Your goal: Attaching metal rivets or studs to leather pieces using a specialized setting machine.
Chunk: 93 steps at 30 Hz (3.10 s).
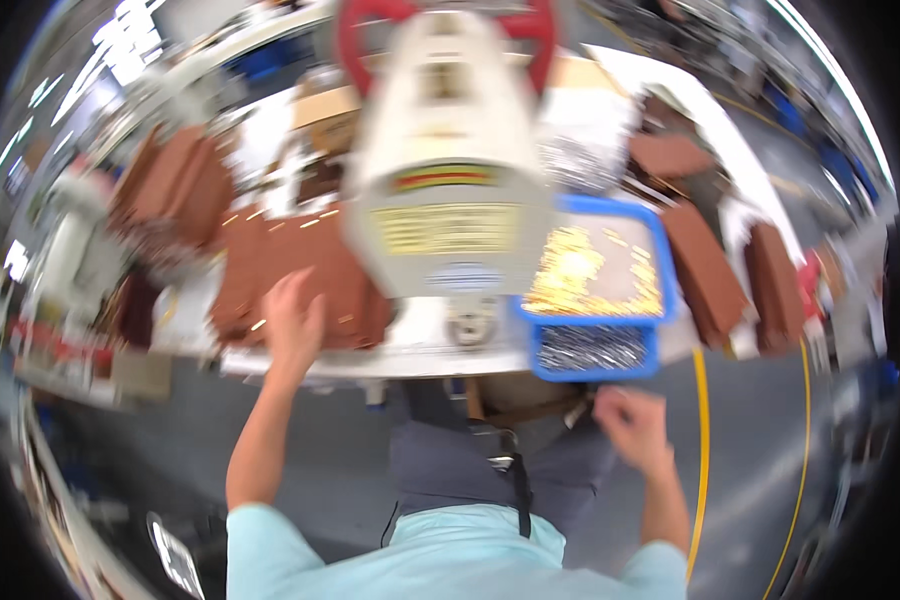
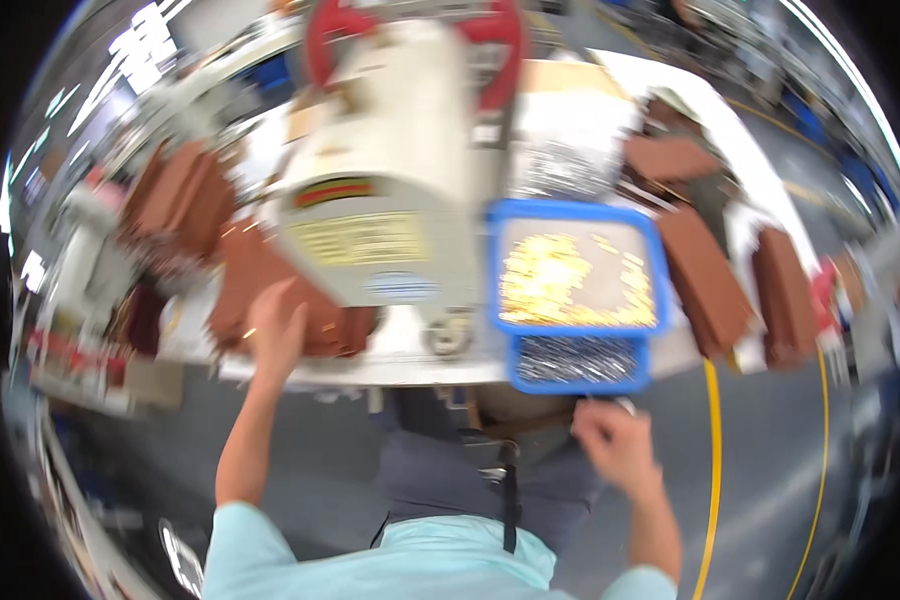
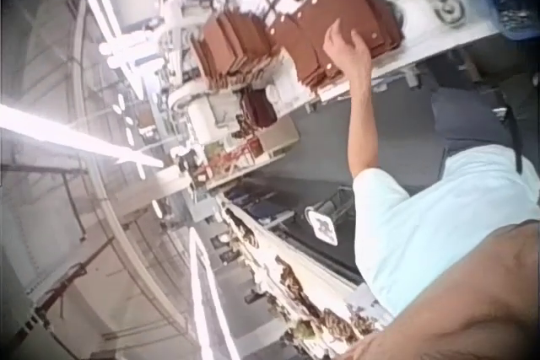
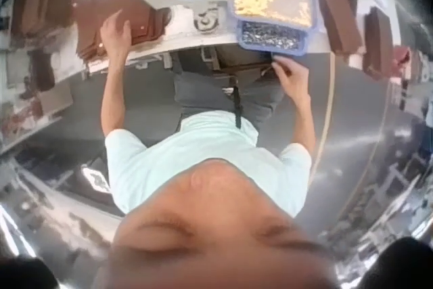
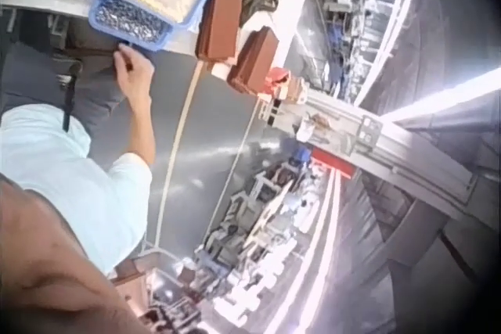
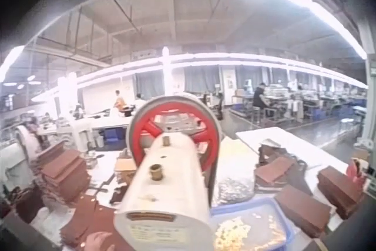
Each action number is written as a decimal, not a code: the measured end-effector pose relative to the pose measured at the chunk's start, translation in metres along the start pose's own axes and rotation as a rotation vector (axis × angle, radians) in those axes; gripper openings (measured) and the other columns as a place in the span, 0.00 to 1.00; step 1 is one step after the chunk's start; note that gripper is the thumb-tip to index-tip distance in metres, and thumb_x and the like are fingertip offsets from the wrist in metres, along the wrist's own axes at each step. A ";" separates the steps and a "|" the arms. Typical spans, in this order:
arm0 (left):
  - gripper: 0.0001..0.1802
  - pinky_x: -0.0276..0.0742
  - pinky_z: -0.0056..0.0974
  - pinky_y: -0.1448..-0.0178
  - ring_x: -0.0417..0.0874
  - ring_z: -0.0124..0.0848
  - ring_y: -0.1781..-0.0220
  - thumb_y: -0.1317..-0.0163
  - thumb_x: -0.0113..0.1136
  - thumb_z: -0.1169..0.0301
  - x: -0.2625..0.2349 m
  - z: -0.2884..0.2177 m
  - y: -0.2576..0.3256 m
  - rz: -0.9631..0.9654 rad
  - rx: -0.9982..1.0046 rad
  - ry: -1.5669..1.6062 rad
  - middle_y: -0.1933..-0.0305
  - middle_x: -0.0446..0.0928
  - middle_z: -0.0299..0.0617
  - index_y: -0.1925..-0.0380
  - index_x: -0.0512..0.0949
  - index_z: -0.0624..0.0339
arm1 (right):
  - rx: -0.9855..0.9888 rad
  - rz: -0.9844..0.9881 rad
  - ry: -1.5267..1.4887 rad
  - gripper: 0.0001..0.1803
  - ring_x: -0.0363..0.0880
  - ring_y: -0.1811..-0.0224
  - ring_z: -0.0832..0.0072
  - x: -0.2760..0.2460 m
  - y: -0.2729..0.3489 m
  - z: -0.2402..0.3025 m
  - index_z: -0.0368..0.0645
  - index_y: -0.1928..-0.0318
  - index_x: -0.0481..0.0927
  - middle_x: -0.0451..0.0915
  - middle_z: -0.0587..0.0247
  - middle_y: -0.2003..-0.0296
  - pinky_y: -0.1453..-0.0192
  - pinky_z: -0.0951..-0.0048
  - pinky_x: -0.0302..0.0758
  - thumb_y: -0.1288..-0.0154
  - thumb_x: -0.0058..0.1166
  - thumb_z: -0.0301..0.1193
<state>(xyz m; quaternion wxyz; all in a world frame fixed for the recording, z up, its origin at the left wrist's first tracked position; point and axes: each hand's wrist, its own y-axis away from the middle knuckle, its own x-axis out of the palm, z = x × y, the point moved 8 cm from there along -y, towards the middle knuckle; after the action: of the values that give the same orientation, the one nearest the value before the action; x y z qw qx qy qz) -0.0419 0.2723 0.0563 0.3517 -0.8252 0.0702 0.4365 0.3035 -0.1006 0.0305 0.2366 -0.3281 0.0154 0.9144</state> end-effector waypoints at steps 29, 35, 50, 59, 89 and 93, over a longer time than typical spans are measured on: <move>0.05 0.84 0.37 0.55 0.89 0.37 0.62 0.39 0.71 0.75 0.090 -0.185 0.187 0.420 -0.007 0.697 0.61 0.87 0.45 0.63 0.87 0.63 | 0.413 -0.057 0.503 0.33 0.71 0.27 0.51 -0.202 -0.107 -0.145 0.56 0.40 0.87 0.62 0.36 0.25 0.24 0.62 0.68 0.46 0.72 0.53; 0.05 0.85 0.39 0.56 0.89 0.41 0.60 0.40 0.71 0.75 0.091 -0.207 0.191 0.432 0.105 0.745 0.60 0.88 0.45 0.64 0.87 0.61 | 0.297 -0.167 0.570 0.26 0.82 0.39 0.50 -0.208 -0.103 -0.155 0.54 0.41 0.87 0.78 0.37 0.37 0.34 0.58 0.76 0.37 0.65 0.48; 0.23 0.83 0.39 0.44 0.84 0.33 0.43 0.27 0.62 0.69 0.125 -0.252 0.117 0.734 -0.831 1.773 0.37 0.78 0.46 0.35 0.72 0.63 | -0.719 -0.043 0.591 0.18 0.89 0.52 0.62 0.042 0.050 0.115 0.37 0.53 0.87 0.87 0.51 0.50 0.41 0.59 0.84 0.45 0.63 0.30; 0.18 0.80 0.34 0.43 0.84 0.25 0.48 0.24 0.60 0.69 0.104 -0.221 0.141 0.801 -0.545 1.393 0.48 0.85 0.40 0.40 0.77 0.67 | -0.014 -0.168 0.148 0.16 0.89 0.64 0.61 -0.027 -0.107 0.019 0.39 0.50 0.87 0.88 0.52 0.62 0.57 0.63 0.84 0.39 0.67 0.23; 0.17 0.79 0.29 0.43 0.81 0.21 0.48 0.21 0.54 0.70 0.090 -0.211 0.140 0.656 -0.677 1.640 0.48 0.84 0.37 0.39 0.78 0.68 | -0.343 -0.030 -0.026 0.09 0.86 0.73 0.72 0.048 -0.044 0.113 0.38 0.61 0.86 0.87 0.61 0.67 0.67 0.74 0.84 0.44 0.66 0.17; 0.18 0.78 0.30 0.43 0.81 0.21 0.47 0.20 0.54 0.69 0.089 -0.224 0.143 0.697 -0.668 1.622 0.47 0.84 0.37 0.38 0.78 0.67 | -0.293 -0.006 -0.031 0.09 0.84 0.69 0.74 0.056 -0.040 0.101 0.40 0.59 0.87 0.84 0.61 0.64 0.66 0.74 0.81 0.40 0.68 0.18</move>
<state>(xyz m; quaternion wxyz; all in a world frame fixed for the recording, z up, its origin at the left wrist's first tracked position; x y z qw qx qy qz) 0.1019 0.0395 -0.0029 -0.2095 -0.8676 0.4075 -0.1930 0.2236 -0.0230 0.0804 0.1893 -0.3452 -0.1228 0.9110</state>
